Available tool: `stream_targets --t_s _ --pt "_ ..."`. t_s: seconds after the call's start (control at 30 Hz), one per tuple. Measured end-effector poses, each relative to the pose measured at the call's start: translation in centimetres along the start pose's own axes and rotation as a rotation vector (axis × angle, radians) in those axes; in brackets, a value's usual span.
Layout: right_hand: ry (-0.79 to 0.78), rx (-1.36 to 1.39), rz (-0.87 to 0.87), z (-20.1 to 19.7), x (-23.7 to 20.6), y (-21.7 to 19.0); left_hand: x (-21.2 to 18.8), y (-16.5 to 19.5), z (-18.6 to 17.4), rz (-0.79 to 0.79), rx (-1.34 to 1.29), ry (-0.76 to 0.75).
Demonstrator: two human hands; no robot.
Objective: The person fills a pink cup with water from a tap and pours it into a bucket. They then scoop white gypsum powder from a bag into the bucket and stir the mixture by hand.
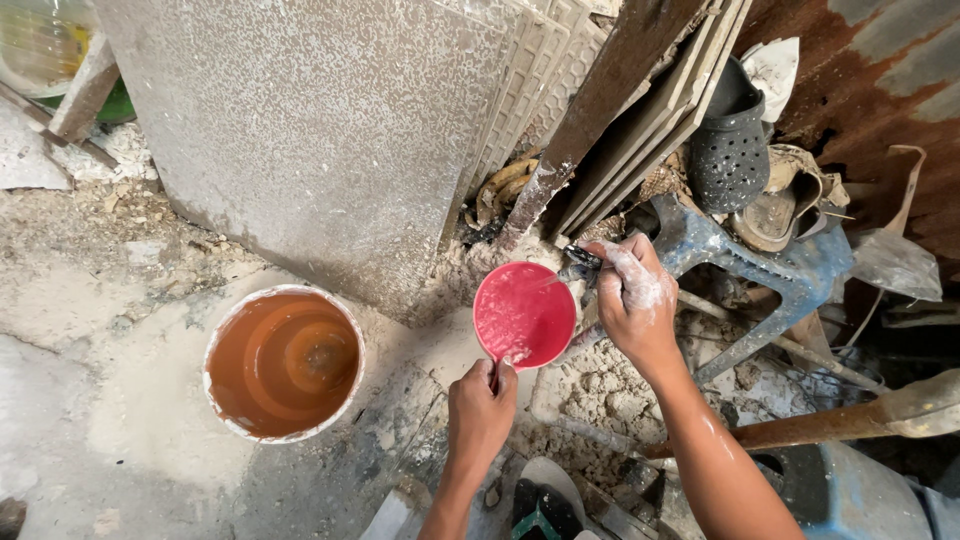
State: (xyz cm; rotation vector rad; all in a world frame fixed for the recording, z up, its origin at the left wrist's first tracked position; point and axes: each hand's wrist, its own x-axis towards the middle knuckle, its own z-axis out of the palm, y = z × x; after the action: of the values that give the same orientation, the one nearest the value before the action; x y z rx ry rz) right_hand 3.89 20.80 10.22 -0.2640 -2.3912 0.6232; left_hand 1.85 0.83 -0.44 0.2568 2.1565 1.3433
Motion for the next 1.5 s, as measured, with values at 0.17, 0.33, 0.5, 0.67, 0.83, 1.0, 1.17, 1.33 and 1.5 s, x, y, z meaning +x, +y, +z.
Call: stream_targets --t_s 0.17,0.33,0.5,0.67,0.83,1.0,1.17,1.33,1.5 --pt "-0.011 -0.009 0.021 0.03 -0.09 -0.03 0.1 -0.05 0.16 -0.04 -0.02 -0.018" --pt "-0.005 -0.022 0.033 0.14 -0.15 0.15 0.14 -0.32 0.32 -0.026 -0.013 -0.011" --pt "0.003 -0.016 0.027 0.22 -0.22 0.23 0.12 -0.51 0.4 0.004 -0.011 0.01" --pt "0.005 -0.027 0.018 0.17 -0.21 0.14 0.13 -0.48 0.42 -0.028 -0.01 -0.008" --pt "-0.006 -0.021 0.025 0.09 -0.15 0.04 0.11 -0.38 0.39 -0.024 -0.009 -0.011" --pt "-0.009 -0.025 0.03 0.08 -0.16 0.12 0.19 -0.42 0.51 -0.069 0.005 -0.034" --pt "-0.006 -0.015 0.028 0.16 -0.16 0.18 0.21 -0.58 0.49 -0.04 -0.026 -0.025" --pt "0.01 -0.01 0.01 0.1 -0.17 0.06 0.06 -0.54 0.38 -0.036 -0.041 -0.015" --pt "0.006 -0.009 0.001 0.01 -0.09 -0.08 0.06 -0.38 0.37 -0.026 -0.034 -0.008"
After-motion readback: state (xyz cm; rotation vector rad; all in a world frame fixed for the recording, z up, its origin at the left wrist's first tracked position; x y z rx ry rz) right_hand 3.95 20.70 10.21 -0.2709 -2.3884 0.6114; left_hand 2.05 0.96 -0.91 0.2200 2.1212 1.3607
